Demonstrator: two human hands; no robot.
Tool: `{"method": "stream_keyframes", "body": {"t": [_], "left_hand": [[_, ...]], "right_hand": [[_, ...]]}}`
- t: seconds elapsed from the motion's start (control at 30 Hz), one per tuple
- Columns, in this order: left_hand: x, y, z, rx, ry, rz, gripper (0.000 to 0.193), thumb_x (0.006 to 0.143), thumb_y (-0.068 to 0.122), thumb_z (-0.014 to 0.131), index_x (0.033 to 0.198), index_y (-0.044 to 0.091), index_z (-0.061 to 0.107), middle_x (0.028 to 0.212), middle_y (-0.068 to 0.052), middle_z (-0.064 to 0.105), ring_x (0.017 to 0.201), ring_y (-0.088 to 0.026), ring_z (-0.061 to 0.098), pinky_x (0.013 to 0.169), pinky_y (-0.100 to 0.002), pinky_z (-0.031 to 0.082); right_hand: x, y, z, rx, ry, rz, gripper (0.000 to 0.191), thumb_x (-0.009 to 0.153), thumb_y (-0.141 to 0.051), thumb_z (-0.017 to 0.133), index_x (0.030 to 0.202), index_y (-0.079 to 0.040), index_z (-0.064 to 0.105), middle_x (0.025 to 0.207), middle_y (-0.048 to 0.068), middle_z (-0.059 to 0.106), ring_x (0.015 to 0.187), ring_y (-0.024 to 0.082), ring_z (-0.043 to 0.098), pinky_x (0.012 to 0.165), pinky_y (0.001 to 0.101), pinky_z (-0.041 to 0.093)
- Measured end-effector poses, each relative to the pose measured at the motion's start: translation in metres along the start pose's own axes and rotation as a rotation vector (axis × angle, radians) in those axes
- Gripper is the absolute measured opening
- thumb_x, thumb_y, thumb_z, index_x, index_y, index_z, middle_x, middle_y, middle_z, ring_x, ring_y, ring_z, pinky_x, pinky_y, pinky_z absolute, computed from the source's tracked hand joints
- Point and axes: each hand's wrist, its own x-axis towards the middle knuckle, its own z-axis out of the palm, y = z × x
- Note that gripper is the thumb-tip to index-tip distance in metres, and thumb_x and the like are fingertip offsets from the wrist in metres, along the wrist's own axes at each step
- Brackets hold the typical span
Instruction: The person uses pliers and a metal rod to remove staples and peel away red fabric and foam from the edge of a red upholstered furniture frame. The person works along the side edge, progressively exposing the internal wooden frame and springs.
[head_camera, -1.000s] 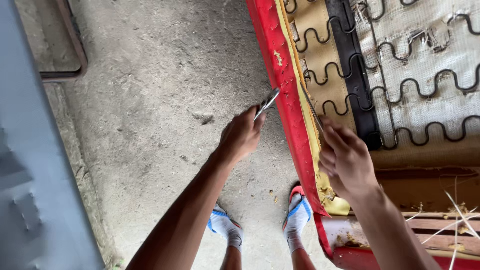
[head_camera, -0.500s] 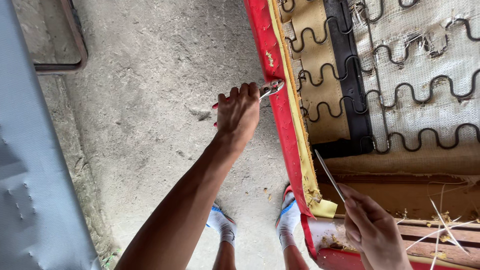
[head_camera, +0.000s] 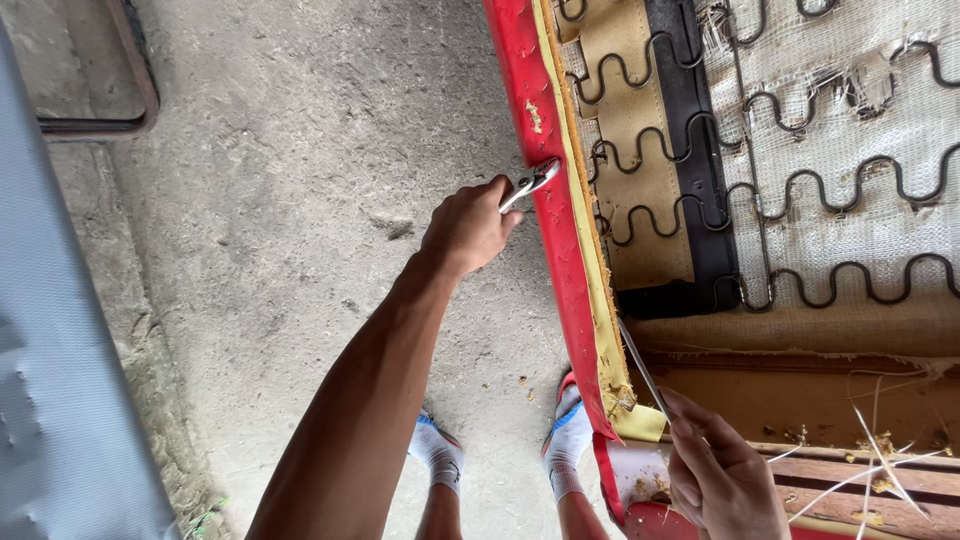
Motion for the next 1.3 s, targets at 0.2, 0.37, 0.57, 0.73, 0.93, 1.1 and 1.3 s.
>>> {"method": "stream_keyframes", "body": {"t": [0.2, 0.37, 0.57, 0.73, 0.93, 1.1, 1.3], "left_hand": [[0.012, -0.021, 0.047, -0.246, 0.120, 0.101, 0.006, 0.095, 0.005, 0.060, 0.098, 0.009, 0.056, 0.073, -0.003, 0.064, 0.054, -0.011, 0.061, 0.044, -0.031, 0.054], [-0.033, 0.001, 0.107, -0.687, 0.302, -0.035, 0.019, 0.097, 0.003, 0.062, 0.086, 0.010, 0.048, 0.065, -0.001, 0.051, 0.050, -0.008, 0.048, 0.041, -0.029, 0.043], [-0.109, 0.000, 0.144, -1.772, 0.550, -0.594, 0.022, 0.096, 0.008, 0.065, 0.114, 0.007, 0.053, 0.096, -0.008, 0.062, 0.078, -0.019, 0.062, 0.067, -0.034, 0.056], [-0.162, -0.045, 0.141, -1.814, 0.277, -0.763, 0.055, 0.100, 0.030, 0.049, 0.149, 0.007, 0.039, 0.141, -0.017, 0.061, 0.122, -0.032, 0.064, 0.094, -0.051, 0.059], [-0.214, -0.069, 0.151, -1.701, 0.152, -0.889, 0.058, 0.100, 0.036, 0.049, 0.151, 0.010, 0.038, 0.147, -0.013, 0.059, 0.128, -0.030, 0.062, 0.102, -0.050, 0.055], [-0.248, -0.082, 0.168, -1.715, 0.098, -0.979, 0.059, 0.099, 0.037, 0.049, 0.151, 0.011, 0.040, 0.147, -0.012, 0.060, 0.129, -0.031, 0.063, 0.102, -0.051, 0.056], [-0.273, -0.111, 0.194, -1.743, 0.019, -1.020, 0.058, 0.099, 0.035, 0.051, 0.151, 0.011, 0.042, 0.146, -0.012, 0.061, 0.129, -0.033, 0.062, 0.102, -0.053, 0.054]], "right_hand": [[-0.001, -0.013, 0.011, 0.007, 0.096, -0.038, 0.042, 0.099, -0.012, 0.050, 0.139, -0.003, 0.062, 0.049, -0.001, 0.038, 0.038, 0.005, 0.029, 0.033, 0.0253, 0.022], [0.013, -0.053, 0.044, -0.369, 0.106, -0.420, 0.040, 0.099, -0.008, 0.055, 0.138, -0.003, 0.062, 0.059, -0.005, 0.046, 0.046, 0.002, 0.037, 0.038, 0.0228, 0.028], [0.063, -0.114, 0.091, -1.139, 0.261, -0.883, 0.031, 0.105, -0.014, 0.061, 0.134, -0.011, 0.070, 0.053, 0.001, 0.061, 0.036, 0.006, 0.043, 0.031, 0.0265, 0.033], [0.094, -0.134, 0.103, -1.382, 0.338, -1.151, 0.028, 0.107, -0.013, 0.060, 0.132, -0.011, 0.073, 0.058, 0.003, 0.064, 0.033, 0.006, 0.042, 0.027, 0.0272, 0.029], [0.106, -0.137, 0.100, -1.529, 0.351, -1.095, 0.029, 0.109, -0.013, 0.060, 0.136, -0.010, 0.071, 0.052, 0.002, 0.059, 0.029, 0.008, 0.040, 0.024, 0.0275, 0.028], [0.100, -0.131, 0.109, -1.666, 0.333, -0.820, 0.058, 0.101, -0.014, 0.055, 0.159, -0.017, 0.048, 0.062, 0.007, 0.065, 0.035, 0.017, 0.048, 0.027, 0.0344, 0.038], [0.088, -0.134, 0.131, -1.689, 0.410, -0.728, 0.065, 0.091, -0.011, 0.057, 0.155, -0.018, 0.048, 0.071, 0.012, 0.071, 0.043, 0.026, 0.062, 0.037, 0.0437, 0.046]]}}
